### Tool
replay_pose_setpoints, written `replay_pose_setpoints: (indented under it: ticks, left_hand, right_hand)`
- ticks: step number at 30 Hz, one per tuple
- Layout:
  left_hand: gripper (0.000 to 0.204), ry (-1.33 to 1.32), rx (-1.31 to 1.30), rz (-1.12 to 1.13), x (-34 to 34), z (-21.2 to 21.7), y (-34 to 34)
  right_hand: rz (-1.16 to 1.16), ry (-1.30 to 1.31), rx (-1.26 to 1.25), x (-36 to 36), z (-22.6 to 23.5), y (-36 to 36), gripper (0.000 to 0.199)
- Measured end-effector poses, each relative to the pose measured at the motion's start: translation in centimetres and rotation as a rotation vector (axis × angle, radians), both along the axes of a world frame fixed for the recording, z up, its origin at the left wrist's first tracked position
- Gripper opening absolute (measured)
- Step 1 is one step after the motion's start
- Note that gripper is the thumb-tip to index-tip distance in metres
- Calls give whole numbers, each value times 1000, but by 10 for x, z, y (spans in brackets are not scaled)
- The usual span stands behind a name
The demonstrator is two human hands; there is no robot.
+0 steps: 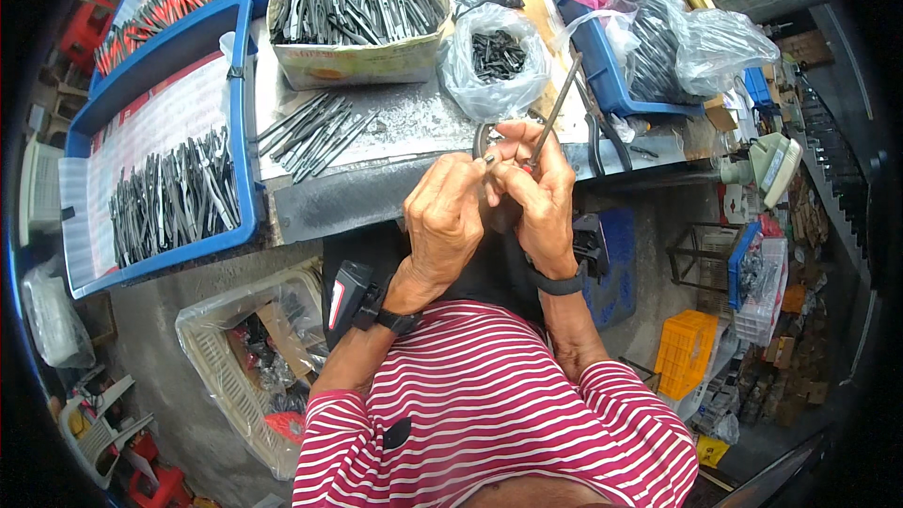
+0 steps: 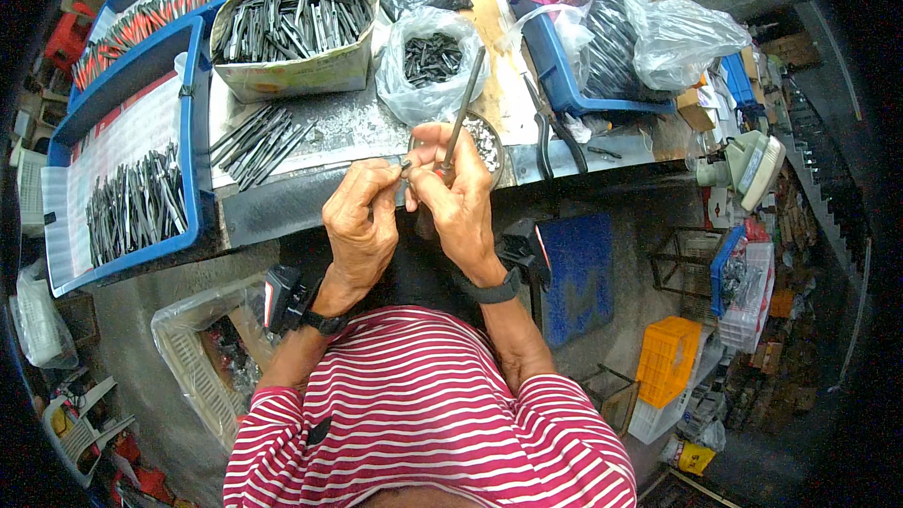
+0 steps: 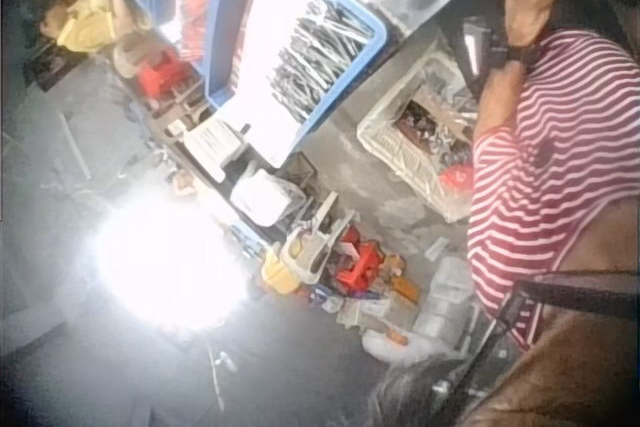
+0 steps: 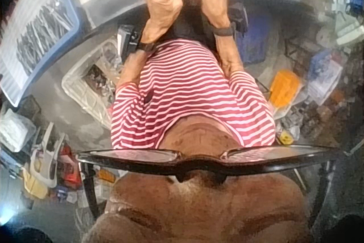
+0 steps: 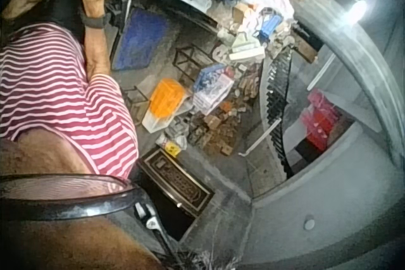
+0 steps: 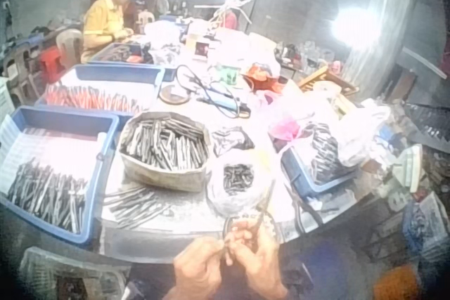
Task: The person repeatedly picks a metal rod and a small metal piece from containers on the table, joins them together by hand, and places the assembled fastener into a blue tray. The person continues this cycle throughout the clip.
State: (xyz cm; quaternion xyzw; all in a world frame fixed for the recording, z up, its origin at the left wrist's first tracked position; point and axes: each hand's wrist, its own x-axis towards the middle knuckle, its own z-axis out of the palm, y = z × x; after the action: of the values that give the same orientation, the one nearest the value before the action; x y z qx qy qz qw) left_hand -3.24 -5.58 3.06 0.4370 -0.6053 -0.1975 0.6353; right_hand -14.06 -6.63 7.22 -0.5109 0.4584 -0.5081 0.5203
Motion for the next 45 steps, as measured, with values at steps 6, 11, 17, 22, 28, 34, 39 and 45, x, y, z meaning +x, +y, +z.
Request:
replay_pose_setpoints:
  ticks: [6, 11, 17, 22, 28, 34, 39, 45]
  left_hand:
    - [6, 302, 383, -88, 5, 2, 4]
    - [12, 647, 610, -323, 14, 8, 6]
    - [9, 576, 636, -320, 17, 10, 9]
    - [10, 507, 618, -278, 17, 11, 10]
    - [11, 377, 525, -157, 12, 14, 11]
    - [13, 220, 428, -108, 13, 14, 12]
    - [12, 174, 400, -95, 18, 14, 15]
    - [11, 219, 444, -178, 21, 16, 16]
  right_hand:
    - [11, 82, -4, -1, 13, 8, 38]
    - [15, 199, -45, -16, 11, -15, 29]
    - [-181, 531, -224, -31, -1, -73, 16]
    - [-193, 957, -424, -31, -19, -113, 14]
    - [-110, 1161, -491, -29, -33, -128, 17]
    - [-156, 1224, -616, -26, -43, -129, 16]
    - [-189, 1240, -690, -21, -47, -127, 14]
    - [-142, 1255, -607, -21, -37, -130, 12]
